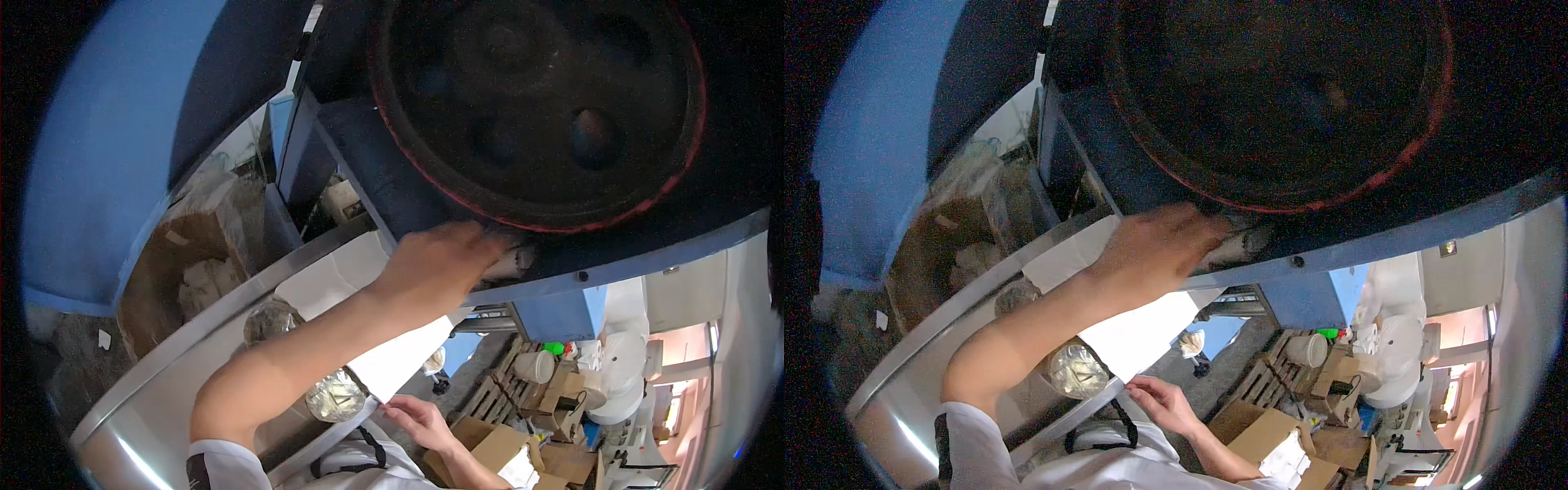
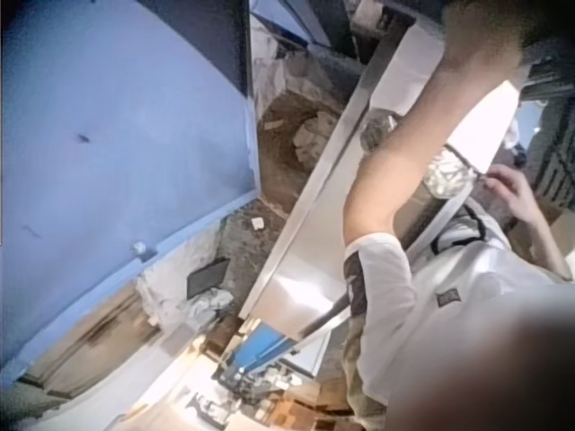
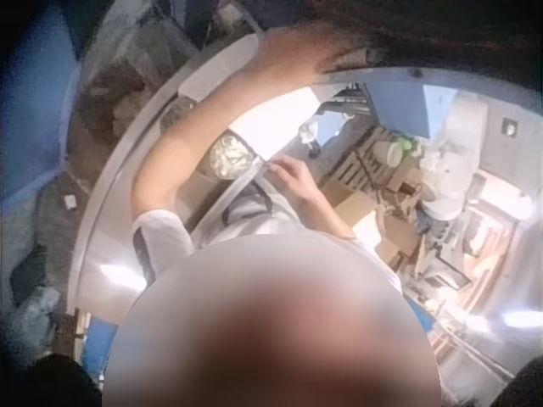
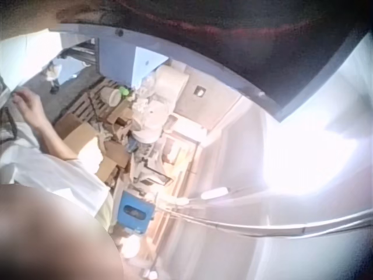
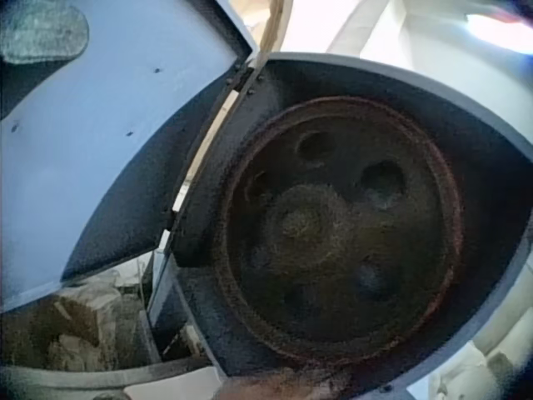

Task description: Operating and inspecting an industrial paper packaging machine.

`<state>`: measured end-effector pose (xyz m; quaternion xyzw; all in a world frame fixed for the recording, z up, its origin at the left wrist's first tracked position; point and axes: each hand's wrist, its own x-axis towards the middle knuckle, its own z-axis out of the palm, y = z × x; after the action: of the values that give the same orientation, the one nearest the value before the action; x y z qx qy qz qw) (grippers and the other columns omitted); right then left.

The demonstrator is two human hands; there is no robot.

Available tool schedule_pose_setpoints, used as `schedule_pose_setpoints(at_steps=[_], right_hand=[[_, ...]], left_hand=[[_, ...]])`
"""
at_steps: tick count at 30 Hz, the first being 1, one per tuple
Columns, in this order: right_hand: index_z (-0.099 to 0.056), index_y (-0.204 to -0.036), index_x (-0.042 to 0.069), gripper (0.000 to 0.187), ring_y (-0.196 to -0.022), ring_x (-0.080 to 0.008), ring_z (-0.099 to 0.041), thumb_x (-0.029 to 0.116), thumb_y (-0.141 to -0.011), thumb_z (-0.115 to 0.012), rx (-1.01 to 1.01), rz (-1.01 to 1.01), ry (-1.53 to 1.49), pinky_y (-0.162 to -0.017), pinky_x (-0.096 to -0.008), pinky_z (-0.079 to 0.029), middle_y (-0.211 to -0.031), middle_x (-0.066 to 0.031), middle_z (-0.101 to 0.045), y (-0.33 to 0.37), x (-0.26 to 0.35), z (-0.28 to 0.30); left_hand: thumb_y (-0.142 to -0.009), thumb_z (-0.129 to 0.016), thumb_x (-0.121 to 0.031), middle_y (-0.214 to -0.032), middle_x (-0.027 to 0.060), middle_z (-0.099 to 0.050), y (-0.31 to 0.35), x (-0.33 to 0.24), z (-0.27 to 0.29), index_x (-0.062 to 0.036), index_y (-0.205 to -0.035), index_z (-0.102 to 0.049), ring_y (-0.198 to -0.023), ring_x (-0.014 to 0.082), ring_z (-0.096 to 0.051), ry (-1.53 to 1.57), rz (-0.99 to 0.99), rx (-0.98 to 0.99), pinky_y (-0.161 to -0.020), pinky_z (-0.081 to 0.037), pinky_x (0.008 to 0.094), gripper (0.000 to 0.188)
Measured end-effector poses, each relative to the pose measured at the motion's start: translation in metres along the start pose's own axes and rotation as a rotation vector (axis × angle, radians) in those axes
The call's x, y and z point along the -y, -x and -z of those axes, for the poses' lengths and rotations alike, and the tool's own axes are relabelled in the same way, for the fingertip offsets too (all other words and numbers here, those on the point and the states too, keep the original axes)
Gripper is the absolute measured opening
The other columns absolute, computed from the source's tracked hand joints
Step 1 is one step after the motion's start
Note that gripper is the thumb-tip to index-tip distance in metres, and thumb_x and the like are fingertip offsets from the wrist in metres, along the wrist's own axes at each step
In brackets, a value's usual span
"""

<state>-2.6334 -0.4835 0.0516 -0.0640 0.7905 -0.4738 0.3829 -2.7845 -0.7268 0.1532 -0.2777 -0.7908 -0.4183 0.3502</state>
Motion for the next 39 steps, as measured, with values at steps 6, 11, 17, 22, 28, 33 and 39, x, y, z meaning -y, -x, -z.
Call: schedule_pose_setpoints(at_steps=[6,11,17,22,28,33,39], right_hand=[[-0.063,-0.12,-0.001,0.028,-0.096,-0.011,-0.064,0.016,-0.098,-0.061,0.009,0.007,-0.064,-0.084,-0.0259,-0.052,-0.108,-0.0042,-0.07,0.003,-0.002,0.001],[-0.062,-0.123,-0.002,0.031,-0.098,-0.0119,-0.064,0.016,-0.098,-0.06,-0.015,-0.003,-0.056,-0.085,-0.0267,-0.052,-0.109,-0.0089,-0.07,0.008,0.001,0.003],[-0.062,-0.123,-0.001,0.03,-0.096,-0.0112,-0.064,0.015,-0.098,-0.06,-0.028,0.019,-0.113,-0.083,-0.0264,-0.052,-0.108,-0.0083,-0.07,0.013,-0.011,0.003],[-0.061,-0.123,-0.002,0.03,-0.096,-0.0112,-0.063,0.013,-0.097,-0.06,-0.02,0.039,-0.109,-0.083,-0.0264,-0.052,-0.108,-0.0086,-0.07,0.017,-0.011,0.001],[-0.06,-0.124,-0.002,0.031,-0.098,-0.0122,-0.064,0.013,-0.097,-0.06,-0.04,0.02,-0.124,-0.085,-0.0262,-0.052,-0.109,-0.0095,-0.07,0.024,-0.017,0.005],[-0.061,-0.122,-0.004,0.03,-0.098,-0.0134,-0.065,0.013,-0.097,-0.061,-0.035,0.0,-0.124,-0.086,-0.0263,-0.053,-0.109,-0.0114,-0.07,0.024,-0.017,0.002],[-0.065,-0.119,0.0,0.027,-0.096,-0.0154,-0.066,0.013,-0.096,-0.061,0.059,0.205,-0.045,-0.082,-0.0285,-0.054,-0.107,-0.0103,-0.07,0.026,0.012,-0.016]], left_hand=[[-0.085,-0.067,-0.02,-0.099,0.0205,-0.064,0.004,-0.002,-0.013,-0.0042,-0.116,-0.059,-0.088,0.0411,-0.063,-0.009,0.392,-0.19,-0.076,-0.052,0.0493,0.036],[-0.088,-0.064,-0.02,-0.097,0.0242,-0.064,-0.007,0.002,-0.02,-0.003,-0.114,-0.057,-0.085,0.0456,-0.062,0.077,0.381,-0.083,-0.072,-0.051,0.0524,0.031],[-0.091,-0.06,-0.015,-0.092,0.0243,-0.063,-0.005,0.011,-0.028,-0.0015,-0.106,-0.057,-0.085,0.0454,-0.062,0.053,0.315,-0.055,-0.072,-0.05,0.0533,0.021],[-0.088,-0.06,-0.01,-0.086,0.0201,-0.063,0.003,0.005,-0.025,0.0005,-0.096,-0.057,-0.085,0.0375,-0.064,-0.027,0.259,-0.137,-0.076,-0.051,0.0454,0.014],[-0.087,-0.063,-0.008,-0.088,0.019,-0.063,0.025,-0.01,-0.014,0.0,-0.102,-0.058,-0.077,0.0367,-0.062,-0.062,0.195,-0.25,-0.07,-0.05,0.0437,0.018],[-0.091,-0.066,-0.011,-0.089,0.0147,-0.064,0.027,-0.061,0.041,0.0012,-0.109,-0.057,-0.069,0.0264,-0.061,-0.053,0.219,-0.531,-0.058,-0.048,0.0334,0.024],[-0.101,-0.056,-0.02,-0.081,-0.0052,-0.055,0.102,-0.104,0.086,-0.0023,-0.103,-0.059,-0.066,0.0014,-0.045,0.51,0.81,-0.784,-0.059,-0.037,0.0176,0.018]])
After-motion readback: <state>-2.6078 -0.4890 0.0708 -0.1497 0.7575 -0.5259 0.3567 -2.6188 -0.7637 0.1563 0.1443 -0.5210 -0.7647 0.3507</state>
